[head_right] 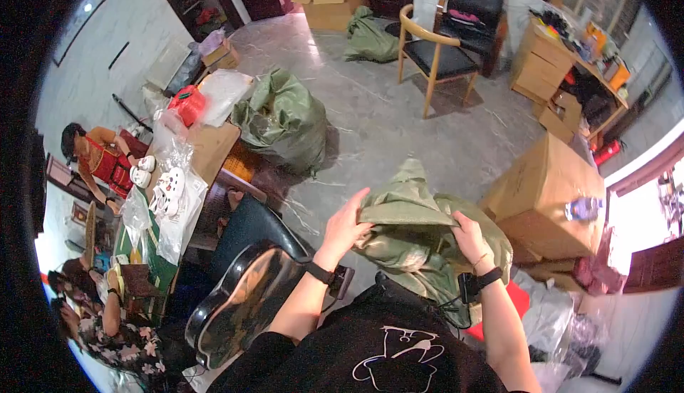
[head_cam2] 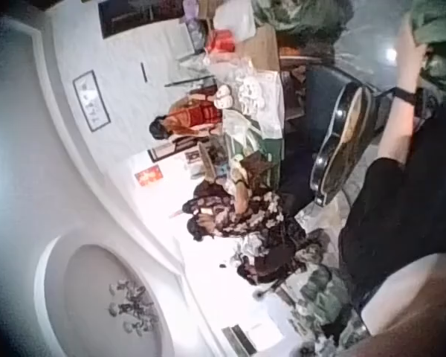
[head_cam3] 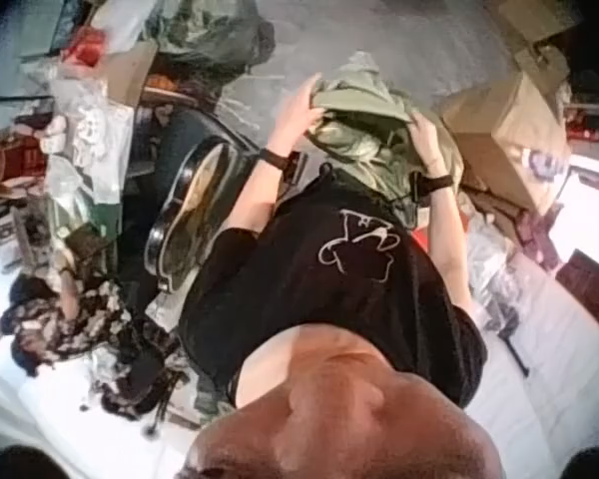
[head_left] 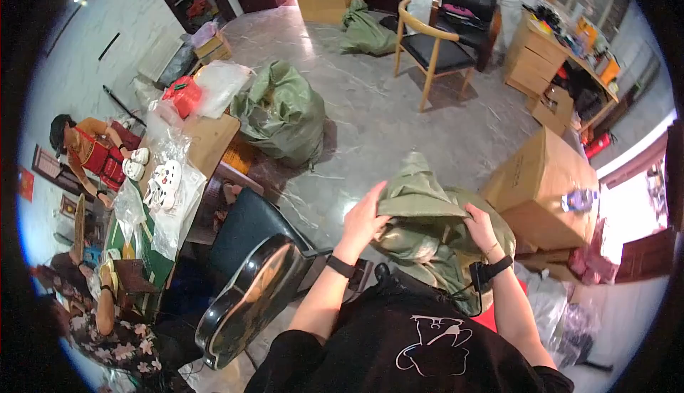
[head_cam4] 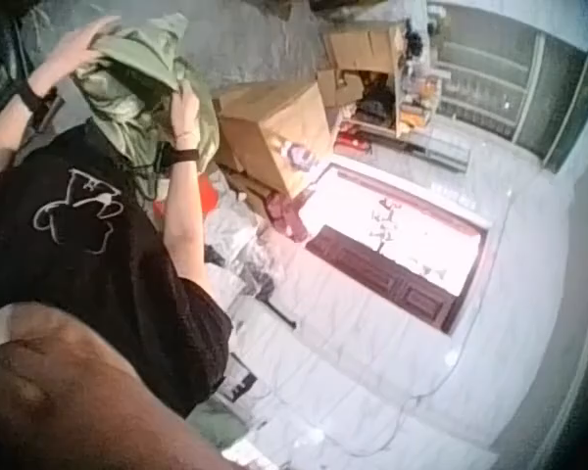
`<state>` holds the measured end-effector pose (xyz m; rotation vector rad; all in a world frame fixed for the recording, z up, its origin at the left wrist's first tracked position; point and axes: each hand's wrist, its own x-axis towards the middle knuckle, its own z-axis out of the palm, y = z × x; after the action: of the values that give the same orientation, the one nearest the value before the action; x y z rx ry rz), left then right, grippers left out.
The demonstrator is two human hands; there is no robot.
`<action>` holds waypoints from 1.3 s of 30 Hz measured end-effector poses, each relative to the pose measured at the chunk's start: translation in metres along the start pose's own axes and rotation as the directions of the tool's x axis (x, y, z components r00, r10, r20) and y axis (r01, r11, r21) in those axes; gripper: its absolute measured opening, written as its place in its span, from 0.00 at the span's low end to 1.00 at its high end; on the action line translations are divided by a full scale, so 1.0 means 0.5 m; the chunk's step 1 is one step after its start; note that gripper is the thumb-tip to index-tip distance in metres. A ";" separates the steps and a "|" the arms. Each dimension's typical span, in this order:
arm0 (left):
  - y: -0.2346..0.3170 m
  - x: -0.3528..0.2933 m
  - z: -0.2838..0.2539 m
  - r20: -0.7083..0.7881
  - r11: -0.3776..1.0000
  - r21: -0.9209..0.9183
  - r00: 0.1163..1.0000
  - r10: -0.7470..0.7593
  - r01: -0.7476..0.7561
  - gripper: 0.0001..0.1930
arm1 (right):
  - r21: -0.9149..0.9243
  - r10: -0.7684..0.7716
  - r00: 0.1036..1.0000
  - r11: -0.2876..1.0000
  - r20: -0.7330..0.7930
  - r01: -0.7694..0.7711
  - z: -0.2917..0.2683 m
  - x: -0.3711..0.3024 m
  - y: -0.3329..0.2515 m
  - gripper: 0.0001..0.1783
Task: Take finished shoes from bags, inspect them, and wrap them in individual plastic bags.
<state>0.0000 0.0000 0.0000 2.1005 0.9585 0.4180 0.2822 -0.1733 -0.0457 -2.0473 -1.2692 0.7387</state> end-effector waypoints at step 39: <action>-0.669 0.337 -0.120 -0.376 0.495 -0.759 0.337 -0.863 0.422 0.53 | 0.080 0.118 0.922 0.984 0.369 -0.159 0.452 1.083 -0.347 0.28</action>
<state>-0.0876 0.2966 -0.2201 0.7526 1.8375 0.9806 0.2271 0.4287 -0.1402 -1.9855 -1.2522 1.2732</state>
